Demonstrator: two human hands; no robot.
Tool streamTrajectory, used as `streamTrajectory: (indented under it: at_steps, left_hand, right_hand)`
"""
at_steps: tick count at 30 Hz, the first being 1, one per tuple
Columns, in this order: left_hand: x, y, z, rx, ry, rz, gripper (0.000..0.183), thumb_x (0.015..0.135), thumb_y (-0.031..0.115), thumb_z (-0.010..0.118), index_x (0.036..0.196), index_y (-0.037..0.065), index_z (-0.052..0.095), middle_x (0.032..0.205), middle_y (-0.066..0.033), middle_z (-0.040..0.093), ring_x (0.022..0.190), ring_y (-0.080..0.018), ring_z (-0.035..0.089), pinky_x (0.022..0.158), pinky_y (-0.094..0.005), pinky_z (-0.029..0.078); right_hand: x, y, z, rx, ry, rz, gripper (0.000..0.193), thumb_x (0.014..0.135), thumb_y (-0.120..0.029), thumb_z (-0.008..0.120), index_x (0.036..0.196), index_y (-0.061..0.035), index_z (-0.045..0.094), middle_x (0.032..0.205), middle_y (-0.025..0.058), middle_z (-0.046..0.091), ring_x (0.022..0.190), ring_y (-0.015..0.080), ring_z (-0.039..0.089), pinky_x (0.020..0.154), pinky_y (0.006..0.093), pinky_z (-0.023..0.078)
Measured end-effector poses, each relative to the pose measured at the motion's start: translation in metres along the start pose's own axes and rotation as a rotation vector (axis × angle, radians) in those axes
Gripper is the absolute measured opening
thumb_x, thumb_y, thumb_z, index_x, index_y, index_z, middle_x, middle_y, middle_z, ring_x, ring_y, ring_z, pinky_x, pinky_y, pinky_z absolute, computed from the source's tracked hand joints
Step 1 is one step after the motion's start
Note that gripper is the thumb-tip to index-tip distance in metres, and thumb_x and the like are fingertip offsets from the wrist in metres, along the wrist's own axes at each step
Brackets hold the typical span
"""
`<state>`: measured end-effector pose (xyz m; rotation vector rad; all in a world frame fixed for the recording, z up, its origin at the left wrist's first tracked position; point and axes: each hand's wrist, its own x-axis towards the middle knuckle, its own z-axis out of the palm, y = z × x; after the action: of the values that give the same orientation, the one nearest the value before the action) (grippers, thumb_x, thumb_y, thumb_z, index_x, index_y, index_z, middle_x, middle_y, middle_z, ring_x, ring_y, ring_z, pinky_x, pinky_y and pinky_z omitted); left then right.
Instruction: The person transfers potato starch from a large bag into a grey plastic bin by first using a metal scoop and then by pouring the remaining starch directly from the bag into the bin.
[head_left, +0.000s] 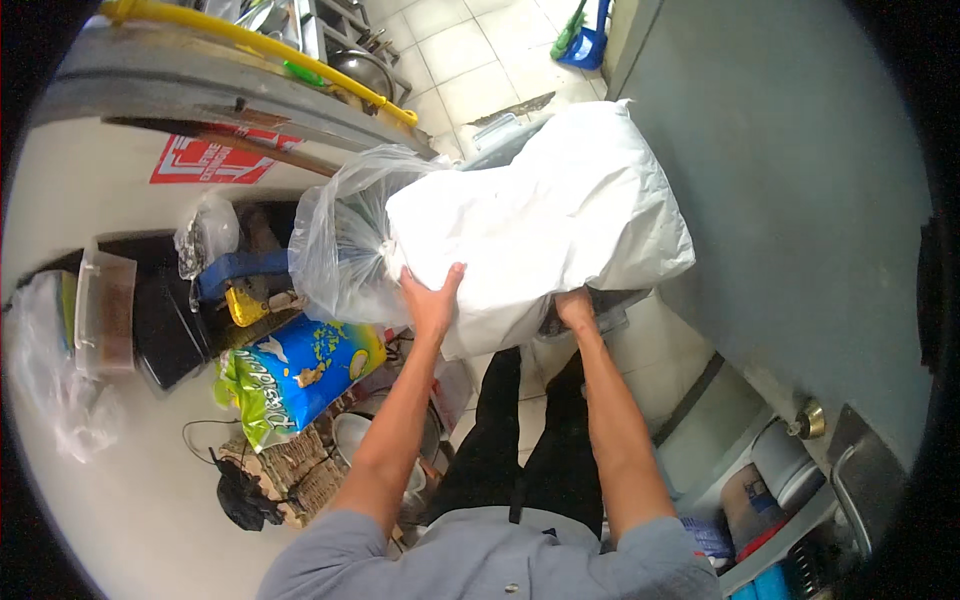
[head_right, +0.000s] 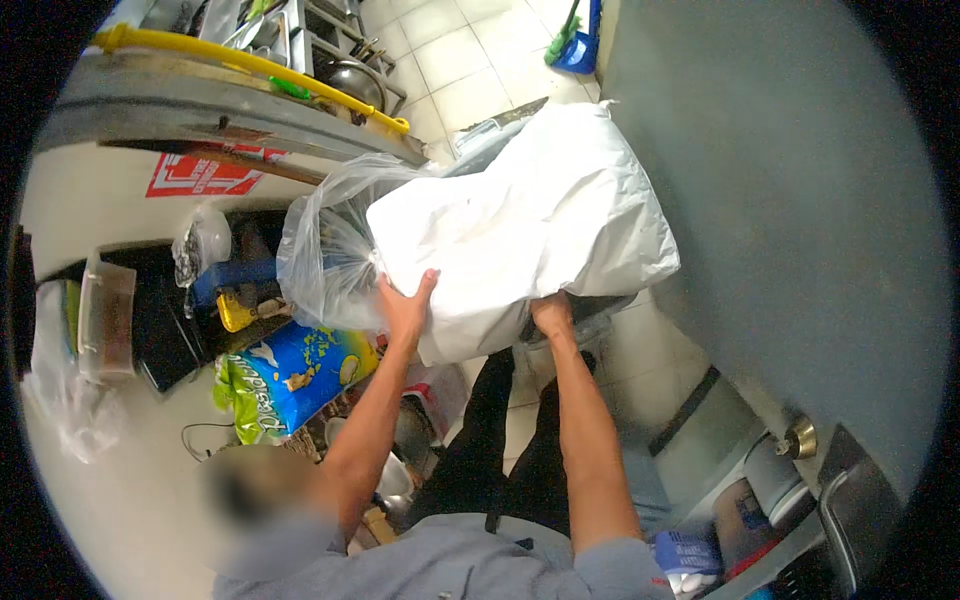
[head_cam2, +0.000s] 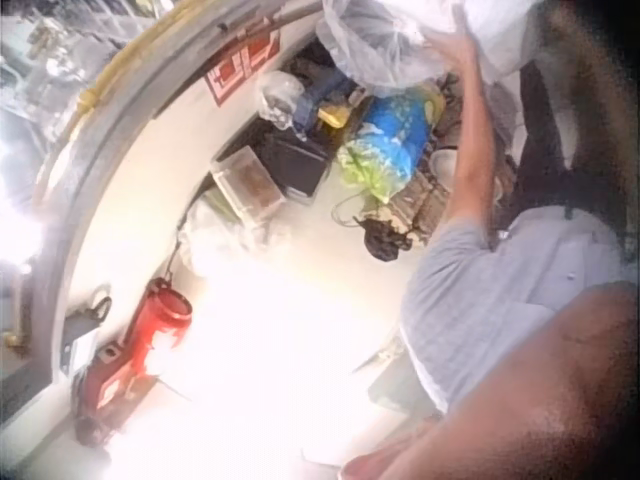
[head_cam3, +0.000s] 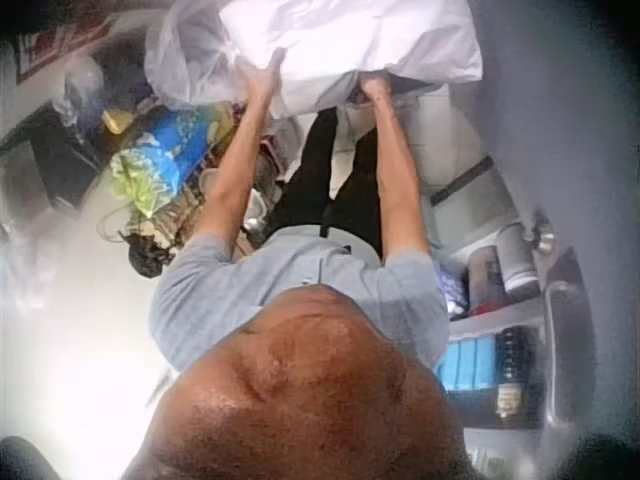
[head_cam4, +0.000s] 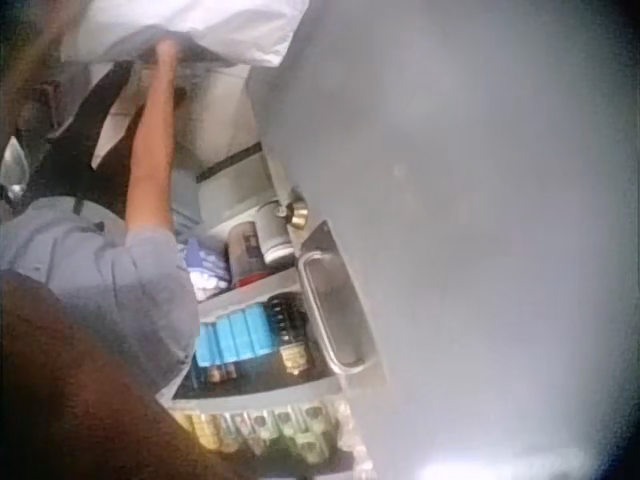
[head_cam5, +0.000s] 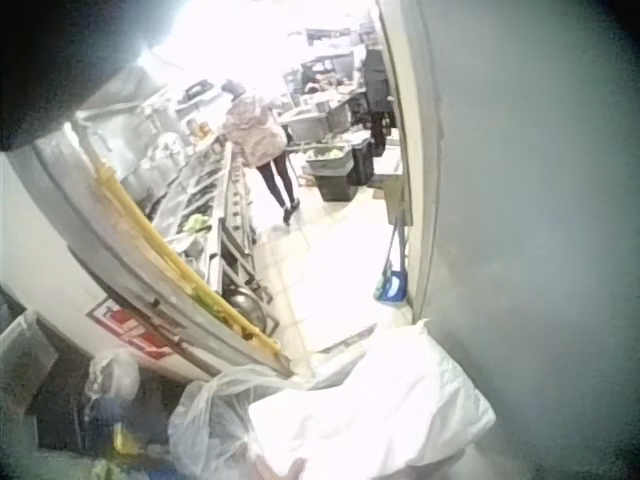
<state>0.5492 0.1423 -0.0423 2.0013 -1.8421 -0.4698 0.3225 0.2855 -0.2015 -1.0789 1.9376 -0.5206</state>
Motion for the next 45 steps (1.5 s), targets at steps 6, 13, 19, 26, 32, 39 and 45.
streamTrajectory:
  at_steps: [6, 13, 19, 26, 32, 39, 45]
  left_hand:
    - [0.022, -0.052, 0.011, -0.814, -0.582, -0.588, 0.091, 0.071, 0.042, 0.089, 0.132, -0.014, 0.051, 0.117, -0.0216, 0.067, 0.099, -0.028, 0.068, 0.086, -0.036, 0.054]
    - [0.023, -0.065, -0.002, -0.752, -0.502, -0.523, 0.065, 0.069, 0.036, 0.09, 0.11, -0.009, 0.069, 0.101, -0.0195, 0.073, 0.09, -0.0246, 0.071, 0.08, -0.0351, 0.055]
    - [0.028, -0.045, -0.013, -0.55, -0.459, -0.445, 0.063, 0.065, 0.039, 0.089, 0.104, -0.007, 0.071, 0.099, -0.0207, 0.075, 0.09, -0.0319, 0.072, 0.083, -0.0385, 0.054]
    - [0.02, -0.016, -0.033, -0.242, -0.378, -0.333, 0.058, 0.069, 0.039, 0.082, 0.103, -0.006, 0.071, 0.098, -0.0264, 0.073, 0.095, -0.0414, 0.07, 0.085, -0.0456, 0.054]
    - [0.008, 0.02, -0.043, -0.091, -0.387, -0.265, 0.048, 0.075, 0.033, 0.078, 0.102, -0.006, 0.071, 0.096, -0.0289, 0.071, 0.094, -0.044, 0.069, 0.086, -0.0479, 0.053]
    - [-0.004, 0.041, -0.04, -0.046, -0.331, -0.121, 0.049, 0.078, 0.035, 0.078, 0.099, -0.008, 0.07, 0.093, -0.0308, 0.07, 0.091, -0.0462, 0.068, 0.083, -0.0489, 0.053]
    - [-0.004, 0.063, -0.041, -0.047, -0.333, -0.062, 0.032, 0.075, 0.014, 0.068, 0.098, -0.008, 0.069, 0.093, -0.0326, 0.069, 0.092, -0.0478, 0.067, 0.086, -0.0507, 0.052]
  right_hand:
    - [0.0, 0.043, 0.01, -0.158, -0.055, 0.025, 0.043, 0.097, -0.027, 0.052, 0.126, 0.0035, 0.06, 0.128, 0.0275, 0.06, 0.115, 0.0473, 0.057, 0.097, 0.051, 0.047]
    - [0.017, 0.018, 0.004, -0.021, -0.017, 0.044, 0.033, 0.094, -0.031, 0.057, 0.112, -0.0059, 0.065, 0.077, 0.0156, 0.063, 0.059, 0.034, 0.058, 0.054, 0.0467, 0.047]
    - [0.042, 0.056, 0.0, -0.447, 0.301, -0.721, 0.032, 0.1, -0.034, 0.049, 0.101, -0.0038, 0.059, 0.059, 0.0133, 0.052, 0.042, 0.022, 0.048, 0.039, 0.0403, 0.037]
    - [0.035, -0.009, -0.023, 0.146, -0.222, 0.586, 0.028, 0.098, -0.024, 0.049, 0.108, -0.001, 0.061, 0.07, 0.0175, 0.06, 0.055, 0.0267, 0.056, 0.05, 0.0436, 0.044]
    - [0.052, 0.0, -0.031, 0.034, -0.337, 0.524, 0.028, 0.093, -0.019, 0.053, 0.11, 0.0002, 0.064, 0.081, 0.0206, 0.065, 0.067, 0.0306, 0.063, 0.062, 0.045, 0.05]
    - [0.055, -0.01, -0.046, -0.352, -0.484, 0.332, 0.03, 0.09, -0.015, 0.054, 0.107, 0.0043, 0.069, 0.095, 0.026, 0.072, 0.082, 0.0355, 0.073, 0.078, 0.0459, 0.058]
    - [0.028, -0.058, -0.089, -0.356, -0.19, 0.257, 0.038, 0.087, -0.03, 0.058, 0.099, 0.003, 0.074, 0.113, 0.0268, 0.069, 0.102, 0.0379, 0.069, 0.091, 0.0468, 0.054]
